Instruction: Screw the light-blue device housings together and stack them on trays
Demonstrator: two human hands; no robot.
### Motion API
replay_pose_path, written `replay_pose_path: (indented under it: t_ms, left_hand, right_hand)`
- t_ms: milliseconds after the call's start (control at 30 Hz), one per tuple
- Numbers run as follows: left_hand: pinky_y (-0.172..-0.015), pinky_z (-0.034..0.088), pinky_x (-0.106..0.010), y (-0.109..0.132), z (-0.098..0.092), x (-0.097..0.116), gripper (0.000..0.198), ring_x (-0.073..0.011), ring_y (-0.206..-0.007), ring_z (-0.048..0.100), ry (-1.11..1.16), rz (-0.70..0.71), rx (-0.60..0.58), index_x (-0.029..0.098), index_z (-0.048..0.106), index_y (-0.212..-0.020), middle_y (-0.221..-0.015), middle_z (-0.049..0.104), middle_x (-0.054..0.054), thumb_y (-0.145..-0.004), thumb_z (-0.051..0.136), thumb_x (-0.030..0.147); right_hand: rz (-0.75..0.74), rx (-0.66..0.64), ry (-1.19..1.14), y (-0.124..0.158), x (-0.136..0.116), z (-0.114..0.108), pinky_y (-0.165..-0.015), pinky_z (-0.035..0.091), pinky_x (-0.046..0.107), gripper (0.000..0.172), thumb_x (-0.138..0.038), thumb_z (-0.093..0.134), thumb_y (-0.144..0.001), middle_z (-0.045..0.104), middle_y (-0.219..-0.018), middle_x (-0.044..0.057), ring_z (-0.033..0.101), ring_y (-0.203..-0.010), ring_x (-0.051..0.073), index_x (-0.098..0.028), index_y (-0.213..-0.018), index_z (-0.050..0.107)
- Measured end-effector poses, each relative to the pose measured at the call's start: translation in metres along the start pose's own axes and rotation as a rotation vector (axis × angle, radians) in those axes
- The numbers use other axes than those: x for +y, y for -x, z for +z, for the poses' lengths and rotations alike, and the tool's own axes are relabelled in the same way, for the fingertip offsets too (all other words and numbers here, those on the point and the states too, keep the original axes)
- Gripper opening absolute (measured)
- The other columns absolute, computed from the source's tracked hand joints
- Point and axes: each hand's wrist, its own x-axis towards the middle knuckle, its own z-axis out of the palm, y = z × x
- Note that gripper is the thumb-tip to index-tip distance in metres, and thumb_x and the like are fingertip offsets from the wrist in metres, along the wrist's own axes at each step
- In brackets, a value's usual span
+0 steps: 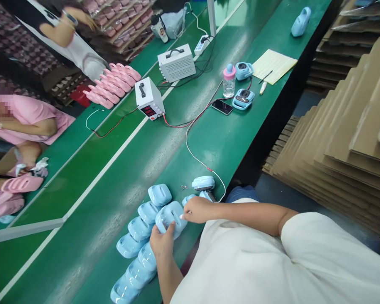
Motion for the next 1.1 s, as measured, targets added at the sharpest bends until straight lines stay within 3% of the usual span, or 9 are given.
replay_pose_path:
  t_ms: [133,300,400,500,567,667,767,967,1100]
  left_hand:
    - [-0.072,0.048,-0.032,-0.022,0.007,-0.012,0.029,-0.0237,-0.081,0.064,-0.088,-0.105,-0.042,0.016,0.06,-0.094,-0.084,0.067,-0.005,-0.072,0.06,0.035]
    - [-0.081,0.046,-0.036,-0.04,0.028,-0.014,0.021,-0.0196,-0.084,0.061,-0.215,-0.182,-0.12,0.013,0.059,-0.09,-0.086,0.065,-0.006,-0.077,0.062,0.029]
    - [-0.087,0.043,-0.041,-0.034,0.034,-0.002,0.037,-0.0253,-0.102,0.056,-0.274,-0.222,-0.034,0.008,0.054,-0.105,-0.105,0.061,-0.015,-0.079,0.06,0.033]
    - [-0.095,0.035,-0.044,-0.019,0.037,0.017,0.054,-0.0336,-0.123,0.04,-0.299,-0.202,0.081,0.002,0.038,-0.123,-0.125,0.047,-0.026,-0.085,0.045,0.04]
    - [-0.089,0.039,-0.041,-0.01,0.044,0.028,0.051,-0.0318,-0.114,0.049,-0.267,-0.156,0.01,0.007,0.043,-0.119,-0.115,0.055,-0.022,-0.087,0.039,0.046]
    - [-0.075,0.043,-0.035,-0.004,0.064,0.036,0.037,-0.0271,-0.084,0.062,-0.185,-0.108,-0.195,0.016,0.057,-0.09,-0.082,0.065,-0.01,-0.077,0.052,0.05]
    - [-0.075,0.044,-0.035,-0.005,0.078,0.033,0.023,-0.0271,-0.081,0.062,-0.088,-0.097,-0.252,0.018,0.058,-0.074,-0.075,0.065,-0.009,-0.069,0.062,0.04]
    - [-0.072,0.047,-0.032,0.006,0.055,0.025,0.027,-0.0211,-0.076,0.061,0.27,-0.105,-0.083,0.014,0.058,-0.086,-0.077,0.064,-0.006,-0.072,0.049,0.034]
    - [-0.062,0.047,-0.029,0.021,0.037,0.029,0.027,-0.0166,-0.061,0.056,0.439,-0.083,0.0,0.014,0.059,-0.08,-0.063,0.058,0.0,-0.066,0.056,0.037]
  right_hand:
    - [0.032,0.137,-0.048,0.004,0.027,-0.034,-0.05,0.018,0.025,0.032,-0.031,0.055,-0.084,0.042,-0.049,-0.004,0.034,-0.05,0.008,-0.014,-0.057,0.059]
    - [0.061,0.162,-0.041,0.01,0.06,-0.054,-0.05,0.017,0.024,0.035,-0.033,0.054,-0.084,0.04,-0.049,-0.005,0.033,-0.051,0.008,-0.014,-0.055,0.057]
    - [0.072,0.123,-0.011,0.013,0.069,-0.055,-0.05,0.018,0.024,0.036,-0.036,0.054,-0.084,0.041,-0.05,-0.004,0.035,-0.051,0.008,-0.015,-0.055,0.056]
    - [0.082,0.065,0.032,0.012,0.075,-0.051,-0.05,0.019,0.024,0.035,-0.039,0.054,-0.084,0.045,-0.051,-0.003,0.038,-0.052,0.009,-0.015,-0.059,0.059]
    - [0.081,0.031,0.053,0.009,0.076,-0.047,-0.049,0.02,0.024,0.034,-0.039,0.054,-0.085,0.049,-0.053,-0.002,0.04,-0.052,0.009,-0.015,-0.062,0.062]
    - [0.06,-0.009,0.067,0.002,0.074,-0.04,-0.049,0.021,0.024,0.032,-0.037,0.054,-0.085,0.055,-0.054,0.0,0.042,-0.052,0.01,-0.015,-0.065,0.066]
    - [0.013,-0.04,0.075,-0.005,0.069,-0.031,-0.05,0.022,0.024,0.029,-0.035,0.055,-0.084,0.062,-0.063,0.002,0.048,-0.058,0.012,-0.015,-0.07,0.068]
    - [-0.082,-0.12,0.068,-0.004,0.053,-0.014,-0.055,0.029,0.023,0.028,-0.038,0.055,-0.085,0.069,-0.075,0.004,0.057,-0.069,0.014,-0.017,-0.078,0.072]
    - [-0.114,-0.157,0.058,0.0,0.044,-0.012,-0.057,0.031,0.024,0.031,-0.039,0.052,-0.088,0.07,-0.079,0.005,0.059,-0.073,0.015,-0.016,-0.083,0.072]
